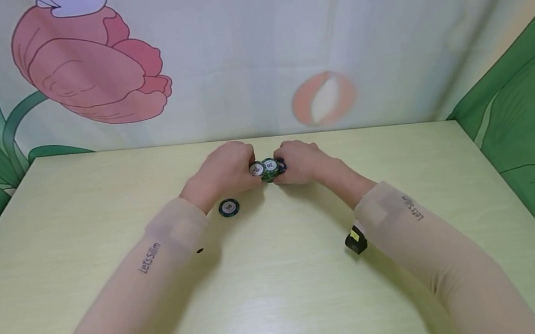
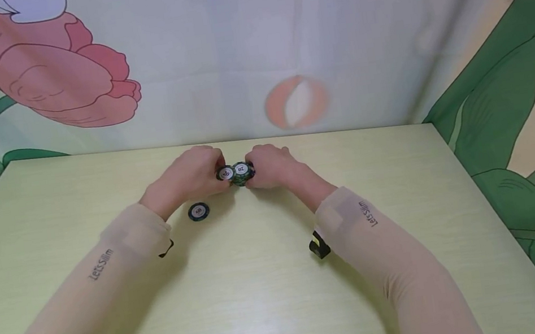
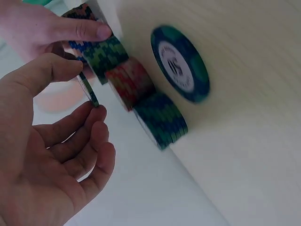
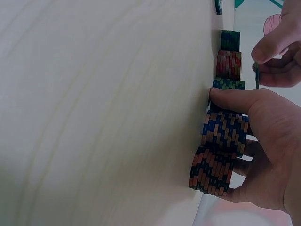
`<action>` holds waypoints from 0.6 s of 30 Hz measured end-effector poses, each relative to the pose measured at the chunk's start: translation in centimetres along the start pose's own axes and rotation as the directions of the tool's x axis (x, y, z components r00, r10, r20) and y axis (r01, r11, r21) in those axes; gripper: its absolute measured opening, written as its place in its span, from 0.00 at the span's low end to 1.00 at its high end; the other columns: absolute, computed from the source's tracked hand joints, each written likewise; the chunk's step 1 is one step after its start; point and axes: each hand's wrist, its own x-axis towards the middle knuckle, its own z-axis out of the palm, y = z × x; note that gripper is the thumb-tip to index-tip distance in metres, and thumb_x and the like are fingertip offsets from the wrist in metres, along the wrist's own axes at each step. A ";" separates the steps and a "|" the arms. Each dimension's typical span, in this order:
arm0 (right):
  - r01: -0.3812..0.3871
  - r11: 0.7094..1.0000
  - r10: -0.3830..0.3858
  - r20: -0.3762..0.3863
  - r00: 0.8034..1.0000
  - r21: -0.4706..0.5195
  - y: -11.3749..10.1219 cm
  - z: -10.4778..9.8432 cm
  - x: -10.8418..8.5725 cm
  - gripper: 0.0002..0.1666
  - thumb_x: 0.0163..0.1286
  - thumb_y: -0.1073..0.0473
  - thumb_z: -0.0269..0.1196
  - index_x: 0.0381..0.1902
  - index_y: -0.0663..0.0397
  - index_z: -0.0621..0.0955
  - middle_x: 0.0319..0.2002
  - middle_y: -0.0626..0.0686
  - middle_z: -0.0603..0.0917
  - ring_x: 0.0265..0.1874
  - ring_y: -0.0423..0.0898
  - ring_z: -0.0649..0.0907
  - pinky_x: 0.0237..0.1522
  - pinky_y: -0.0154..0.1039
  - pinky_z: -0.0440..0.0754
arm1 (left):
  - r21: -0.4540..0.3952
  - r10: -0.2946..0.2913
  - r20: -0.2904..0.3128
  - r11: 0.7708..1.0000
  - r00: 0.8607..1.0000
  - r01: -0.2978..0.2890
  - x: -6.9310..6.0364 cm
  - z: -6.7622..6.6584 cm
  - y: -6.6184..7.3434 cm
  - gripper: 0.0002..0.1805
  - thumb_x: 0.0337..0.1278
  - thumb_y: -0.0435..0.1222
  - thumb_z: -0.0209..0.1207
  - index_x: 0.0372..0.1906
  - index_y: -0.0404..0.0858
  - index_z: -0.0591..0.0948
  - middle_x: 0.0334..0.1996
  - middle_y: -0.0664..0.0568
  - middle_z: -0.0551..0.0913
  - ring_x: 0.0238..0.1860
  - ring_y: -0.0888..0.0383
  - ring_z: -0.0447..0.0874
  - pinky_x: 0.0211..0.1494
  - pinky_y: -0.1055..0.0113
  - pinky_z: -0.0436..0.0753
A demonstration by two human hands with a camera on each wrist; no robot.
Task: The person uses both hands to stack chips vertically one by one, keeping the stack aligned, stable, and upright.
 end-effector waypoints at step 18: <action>0.020 1.000 -0.020 -0.019 1.000 0.005 0.2 0.3 -0.1 0.16 0.65 0.47 0.71 0.40 0.51 0.82 0.43 0.52 0.81 0.39 0.50 0.79 0.43 0.57 0.78 | 0.019 -0.007 -0.034 1.000 0.999 0.008 2.1 2.0 0.3 0.08 0.55 0.37 0.67 0.33 0.36 0.83 0.31 0.48 0.80 0.34 0.51 0.75 0.39 0.59 0.76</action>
